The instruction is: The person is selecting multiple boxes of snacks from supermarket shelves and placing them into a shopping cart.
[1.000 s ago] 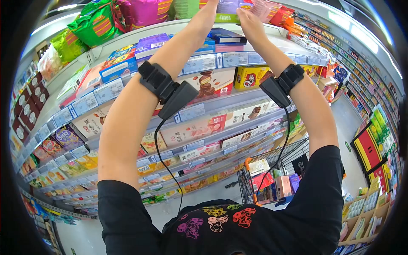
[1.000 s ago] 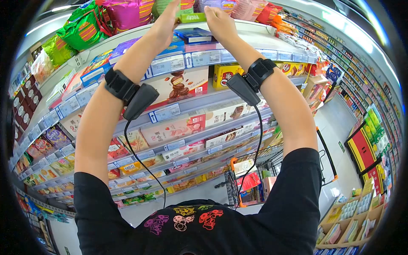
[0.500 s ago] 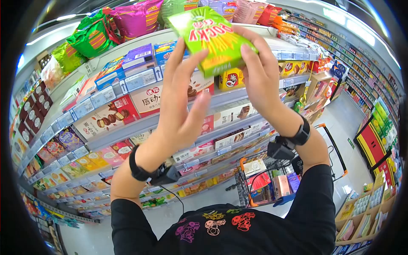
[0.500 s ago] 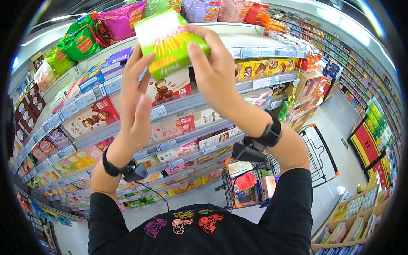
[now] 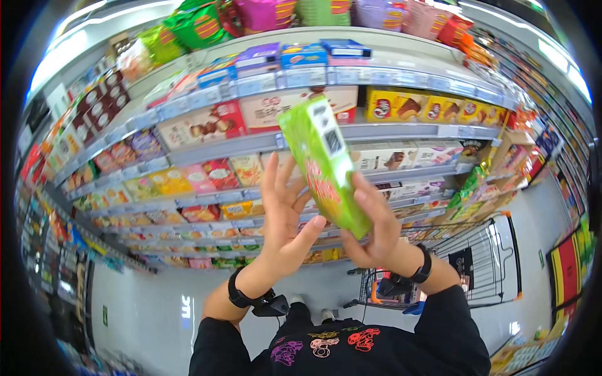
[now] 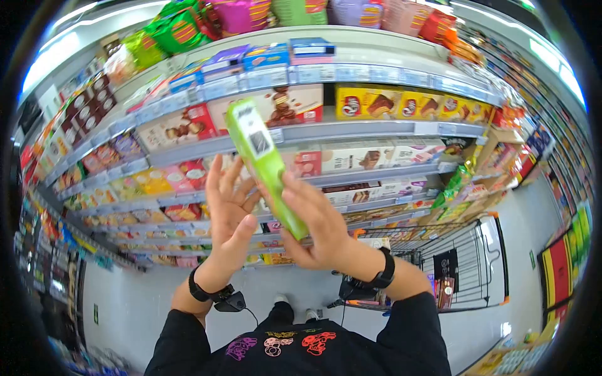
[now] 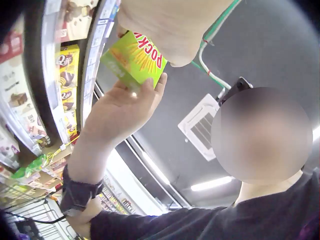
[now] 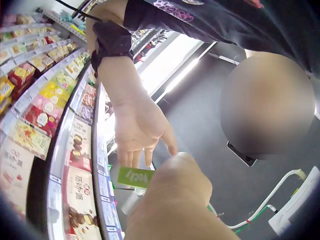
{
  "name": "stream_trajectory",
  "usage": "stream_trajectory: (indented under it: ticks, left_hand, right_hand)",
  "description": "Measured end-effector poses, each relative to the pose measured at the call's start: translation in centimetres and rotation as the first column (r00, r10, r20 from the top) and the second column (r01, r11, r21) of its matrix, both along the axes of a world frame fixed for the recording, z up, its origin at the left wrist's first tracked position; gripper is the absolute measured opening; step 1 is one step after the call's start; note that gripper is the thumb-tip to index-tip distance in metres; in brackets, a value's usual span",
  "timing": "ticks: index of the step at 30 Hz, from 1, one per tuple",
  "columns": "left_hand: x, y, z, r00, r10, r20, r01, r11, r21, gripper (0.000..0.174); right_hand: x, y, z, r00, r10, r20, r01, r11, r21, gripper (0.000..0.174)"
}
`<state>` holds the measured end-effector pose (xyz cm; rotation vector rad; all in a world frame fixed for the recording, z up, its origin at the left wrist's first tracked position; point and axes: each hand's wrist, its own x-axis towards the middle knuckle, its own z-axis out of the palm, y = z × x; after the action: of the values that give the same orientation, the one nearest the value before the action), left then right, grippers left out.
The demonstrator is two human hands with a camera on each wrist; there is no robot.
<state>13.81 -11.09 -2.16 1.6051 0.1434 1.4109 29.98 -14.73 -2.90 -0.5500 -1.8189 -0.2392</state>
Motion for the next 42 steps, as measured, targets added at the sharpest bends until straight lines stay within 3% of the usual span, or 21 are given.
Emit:
stream_trajectory:
  ticks: [3, 7, 8, 10, 13, 15, 16, 18, 19, 22, 26, 27, 30, 33, 36, 39, 42]
  left_hand:
    - [-1.9, -2.5, -1.6, 0.998, 0.028, 0.059, -0.01, 0.957, -0.289, 0.094]
    - [-5.0, -6.5, -3.9, 0.977, 0.178, 0.116, -0.13, 0.934, -0.333, 0.082]
    - [-5.9, -7.5, -4.3, 0.974, 0.178, 0.138, -0.119, 0.927, -0.356, 0.086]
    - [-7.8, -9.7, -4.9, 0.967, 0.173, 0.186, -0.086, 0.913, -0.398, 0.094]
    - [-10.9, -12.9, -5.6, 0.975, 0.199, 0.098, -0.133, 0.878, -0.459, 0.092]
    - [-12.8, -14.5, -6.2, 0.973, 0.229, -0.03, -0.22, 0.884, -0.413, 0.091]
    - [-14.1, -15.1, -6.2, 0.936, 0.314, -0.161, -0.345, 0.909, -0.232, 0.09]
    - [-16.5, -16.7, -6.7, 0.783, 0.511, -0.354, -0.487, 0.858, 0.16, 0.089]
    - [-16.9, -17.3, -7.1, 0.904, 0.373, -0.209, -0.378, 0.926, 0.019, 0.085]
    - [-18.3, -20.6, -8.4, 0.937, 0.3, -0.178, -0.321, 0.942, -0.102, 0.083]
    - [-18.5, -24.0, -9.0, 0.931, 0.295, -0.217, -0.314, 0.947, -0.062, 0.08]
    - [-18.2, -24.9, -8.8, 0.919, 0.33, -0.217, -0.348, 0.936, -0.05, 0.072]
    - [-18.0, -26.4, -9.0, 0.91, 0.281, -0.305, -0.29, 0.957, 0.019, 0.068]
    - [-16.8, -28.2, -8.6, 0.896, 0.327, -0.301, -0.338, 0.941, 0.014, 0.064]
    - [-15.5, -29.1, -8.1, 0.886, 0.312, -0.343, -0.265, 0.948, 0.178, 0.077]
    - [-12.7, -30.7, -7.4, 0.954, 0.145, -0.262, -0.151, 0.989, -0.003, 0.091]
    - [-9.3, -32.0, -7.1, 0.966, 0.045, -0.256, -0.042, 0.999, 0.019, 0.1]
  right_hand:
    - [-2.7, -1.4, -2.8, 0.993, 0.115, -0.02, -0.116, 0.99, -0.083, 0.061]
    - [-5.5, -4.8, -5.0, 0.989, 0.151, 0.0, -0.146, 0.959, -0.241, 0.062]
    - [-6.2, -5.5, -5.5, 0.988, 0.151, 0.024, -0.138, 0.949, -0.282, 0.061]
    - [-7.7, -7.0, -6.1, 0.993, 0.11, 0.048, -0.091, 0.953, -0.29, 0.057]
    - [-9.9, -9.0, -6.6, 0.998, 0.008, 0.059, 0.008, 0.966, -0.257, 0.051]
    - [-11.6, -10.5, -6.8, 0.996, -0.09, 0.019, 0.092, 0.97, -0.224, 0.047]
    - [-12.3, -11.0, -6.9, 0.992, -0.127, 0.013, 0.126, 0.969, -0.214, 0.047]
    - [-13.4, -12.7, -7.7, 0.98, -0.2, 0.008, 0.197, 0.956, -0.217, 0.046]
    - [-14.0, -13.8, -7.8, 0.968, -0.25, 0.014, 0.246, 0.94, -0.235, 0.043]
    - [-15.6, -16.6, -9.3, 0.951, -0.308, 0.014, 0.303, 0.923, -0.236, 0.041]
    - [-16.5, -21.8, -9.6, 0.932, -0.363, 0.01, 0.339, 0.861, -0.38, 0.041]
    - [-16.1, -22.9, -9.8, 0.93, -0.368, 0.012, 0.34, 0.845, -0.413, 0.042]
    - [-15.1, -26.0, -9.1, 0.913, -0.405, 0.058, 0.391, 0.822, -0.415, 0.041]
    - [-14.0, -28.7, -9.2, 0.91, -0.411, 0.057, 0.389, 0.798, -0.461, 0.042]
    - [-12.9, -30.7, -9.1, 0.889, -0.455, 0.044, 0.425, 0.786, -0.449, 0.043]
    - [-11.4, -32.7, -9.3, 0.803, -0.59, 0.085, 0.581, 0.743, -0.333, 0.05]
    - [-10.4, -34.6, -9.6, 0.684, -0.719, 0.124, 0.727, 0.657, -0.199, 0.054]
